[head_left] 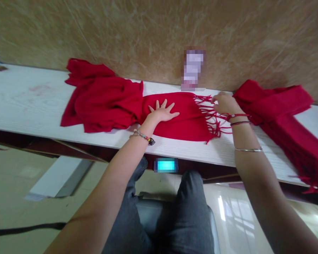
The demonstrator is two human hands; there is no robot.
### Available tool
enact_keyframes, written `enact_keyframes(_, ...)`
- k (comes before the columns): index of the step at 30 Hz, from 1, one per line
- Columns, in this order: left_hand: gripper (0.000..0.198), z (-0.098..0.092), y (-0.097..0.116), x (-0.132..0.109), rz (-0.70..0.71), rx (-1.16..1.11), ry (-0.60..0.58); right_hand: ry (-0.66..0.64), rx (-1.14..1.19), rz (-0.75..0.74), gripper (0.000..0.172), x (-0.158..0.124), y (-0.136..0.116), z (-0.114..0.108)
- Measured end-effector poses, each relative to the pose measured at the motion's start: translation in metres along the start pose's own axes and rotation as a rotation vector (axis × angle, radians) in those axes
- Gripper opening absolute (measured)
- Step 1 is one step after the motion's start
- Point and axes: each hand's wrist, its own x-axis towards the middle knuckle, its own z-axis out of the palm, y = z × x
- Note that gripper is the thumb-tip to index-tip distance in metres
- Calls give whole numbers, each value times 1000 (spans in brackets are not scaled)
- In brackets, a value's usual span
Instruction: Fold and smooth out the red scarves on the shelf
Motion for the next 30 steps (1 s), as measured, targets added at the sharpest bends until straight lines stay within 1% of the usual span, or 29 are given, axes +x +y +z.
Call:
enact_keyframes(1,76,1,0,0,0,-2,2,22,35,-119,24,1,-10,-1)
enact_keyframes(2,77,1,0,0,2,-3,1,10,72,-245,24,3,-21,0)
enact_keyframes(3,77,1,0,0,4,-4,-1,-31,104,-349,23,4,-29,2)
enact_keyframes(4,78,1,0,0,3,-5,-5,-76,125,-418,21,6,-36,4)
enact_keyframes(5,78,1,0,-1,1,-5,-10,-114,136,-454,18,7,-40,8)
enact_keyframes(7,78,0,1,-2,-3,-6,-16,-143,136,-456,15,8,-39,14)
enact_keyframes(9,79,-1,1,-3,-5,-8,-24,-119,131,-434,13,8,-33,21)
enact_keyframes(12,79,-1,1,-5,-3,-1,-26,-23,119,-424,13,7,-28,31)
enact_keyframes(15,77,1,2,-6,-8,10,2,84,129,-436,15,3,-31,39)
enact_keyframes(17,76,2,2,-7,-8,12,26,125,156,-437,13,-3,-33,41)
enact_keyframes(19,76,3,1,-7,0,11,34,140,184,-434,13,-11,-30,38)
enact_keyframes(21,77,4,0,-7,5,10,30,105,207,-440,14,-18,-21,32)
enact_keyframes(23,77,4,-1,-5,7,12,29,22,201,-447,16,-22,-7,23)
enact_keyframes(26,77,5,-2,-2,4,13,33,-96,128,-427,15,-21,18,13)
enact_keyframes(28,77,5,-2,-1,9,10,31,-124,65,-397,14,-17,33,11)
enact_keyframes(30,78,6,-3,0,18,8,29,-113,6,-339,13,-15,47,13)
